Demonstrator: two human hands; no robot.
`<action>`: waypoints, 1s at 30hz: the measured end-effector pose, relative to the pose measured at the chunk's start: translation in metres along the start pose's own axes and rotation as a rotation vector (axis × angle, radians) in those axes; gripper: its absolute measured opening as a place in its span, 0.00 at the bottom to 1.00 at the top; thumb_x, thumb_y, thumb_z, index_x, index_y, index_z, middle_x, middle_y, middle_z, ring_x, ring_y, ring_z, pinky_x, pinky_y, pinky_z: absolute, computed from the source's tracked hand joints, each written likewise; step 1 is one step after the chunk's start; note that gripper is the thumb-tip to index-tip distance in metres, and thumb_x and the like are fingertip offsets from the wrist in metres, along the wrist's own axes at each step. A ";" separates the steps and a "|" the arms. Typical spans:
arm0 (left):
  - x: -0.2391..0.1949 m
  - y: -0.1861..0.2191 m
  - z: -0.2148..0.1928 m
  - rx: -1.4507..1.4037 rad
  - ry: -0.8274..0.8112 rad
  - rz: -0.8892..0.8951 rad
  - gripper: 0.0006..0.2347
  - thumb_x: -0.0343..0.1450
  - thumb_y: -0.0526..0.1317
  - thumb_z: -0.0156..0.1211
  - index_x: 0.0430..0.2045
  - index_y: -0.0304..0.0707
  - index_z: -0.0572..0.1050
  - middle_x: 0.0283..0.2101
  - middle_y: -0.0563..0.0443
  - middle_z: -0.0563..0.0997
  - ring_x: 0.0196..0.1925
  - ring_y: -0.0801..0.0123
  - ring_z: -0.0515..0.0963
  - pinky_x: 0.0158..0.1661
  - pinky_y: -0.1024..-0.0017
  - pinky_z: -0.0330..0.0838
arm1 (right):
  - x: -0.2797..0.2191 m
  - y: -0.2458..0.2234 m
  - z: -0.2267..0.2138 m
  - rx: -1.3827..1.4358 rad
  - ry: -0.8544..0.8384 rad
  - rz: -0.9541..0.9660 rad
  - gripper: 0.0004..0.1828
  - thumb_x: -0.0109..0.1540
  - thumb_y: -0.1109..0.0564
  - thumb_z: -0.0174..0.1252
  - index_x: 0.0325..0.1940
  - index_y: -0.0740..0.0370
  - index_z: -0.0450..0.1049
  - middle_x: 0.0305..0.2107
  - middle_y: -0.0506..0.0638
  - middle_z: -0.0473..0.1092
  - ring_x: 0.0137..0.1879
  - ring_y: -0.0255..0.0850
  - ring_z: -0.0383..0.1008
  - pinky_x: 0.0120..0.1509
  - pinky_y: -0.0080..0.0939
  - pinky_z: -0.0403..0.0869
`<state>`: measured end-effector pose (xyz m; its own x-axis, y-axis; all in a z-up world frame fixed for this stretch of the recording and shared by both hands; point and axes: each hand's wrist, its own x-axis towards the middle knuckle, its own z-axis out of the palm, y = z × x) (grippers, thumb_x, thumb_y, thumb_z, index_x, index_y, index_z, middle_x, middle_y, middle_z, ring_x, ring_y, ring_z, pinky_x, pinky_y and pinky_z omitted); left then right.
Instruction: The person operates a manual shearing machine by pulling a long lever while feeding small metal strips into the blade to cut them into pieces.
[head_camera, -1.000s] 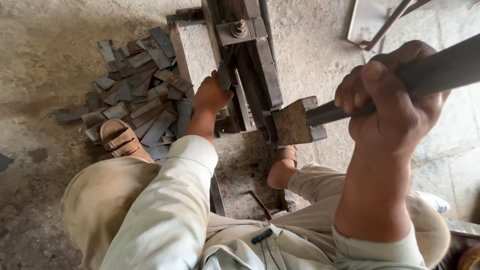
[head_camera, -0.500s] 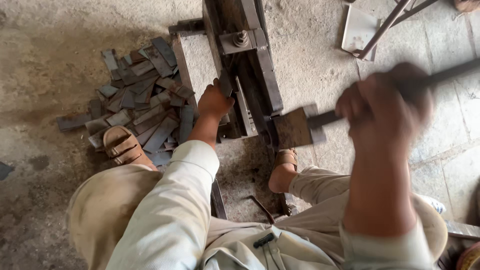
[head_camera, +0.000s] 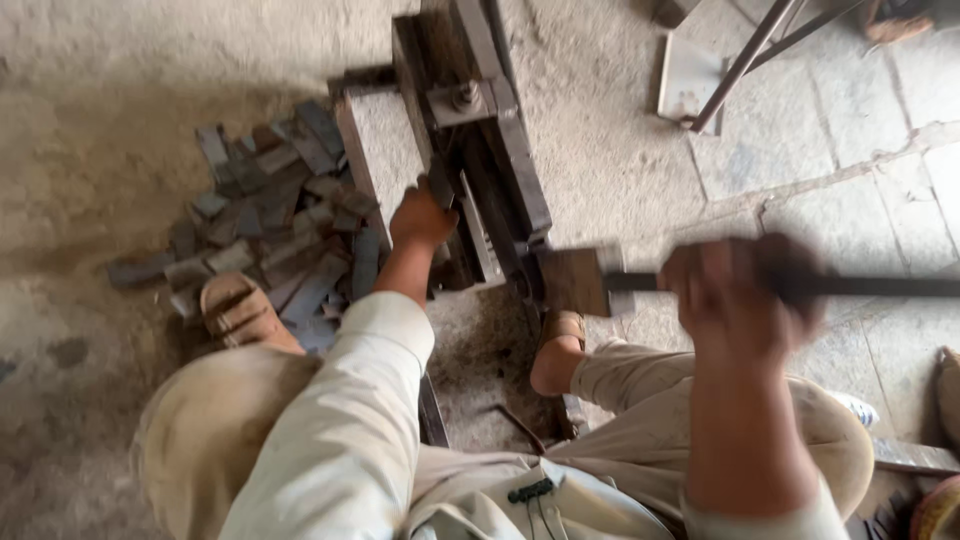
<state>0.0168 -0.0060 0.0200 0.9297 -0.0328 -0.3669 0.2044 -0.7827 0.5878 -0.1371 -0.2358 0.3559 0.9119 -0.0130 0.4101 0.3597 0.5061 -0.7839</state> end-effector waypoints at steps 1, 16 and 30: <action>0.006 0.006 -0.007 0.013 -0.010 0.002 0.42 0.65 0.54 0.67 0.70 0.37 0.51 0.59 0.30 0.68 0.54 0.41 0.77 0.45 0.51 0.78 | -0.011 -0.004 0.004 -0.088 0.001 -0.034 0.15 0.63 0.72 0.53 0.27 0.56 0.65 0.14 0.46 0.62 0.17 0.36 0.61 0.24 0.40 0.62; 0.028 -0.099 0.050 -0.287 0.218 0.137 0.17 0.73 0.38 0.57 0.55 0.33 0.78 0.46 0.31 0.83 0.49 0.42 0.83 0.50 0.53 0.78 | 0.096 0.033 0.014 -0.483 0.029 0.138 0.09 0.68 0.68 0.57 0.34 0.64 0.67 0.16 0.52 0.64 0.17 0.40 0.65 0.22 0.40 0.66; -0.023 -0.020 -0.018 -0.280 0.081 0.156 0.39 0.60 0.46 0.73 0.68 0.37 0.64 0.41 0.37 0.85 0.41 0.53 0.87 0.44 0.61 0.80 | 0.148 0.070 0.006 -0.517 -0.050 0.187 0.10 0.75 0.64 0.59 0.39 0.63 0.76 0.21 0.51 0.68 0.20 0.40 0.71 0.27 0.39 0.73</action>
<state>-0.0028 0.0216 0.0299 0.9754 -0.0806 -0.2054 0.1238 -0.5709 0.8117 0.0223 -0.1972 0.3640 0.9637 0.0835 0.2536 0.2540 0.0059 -0.9672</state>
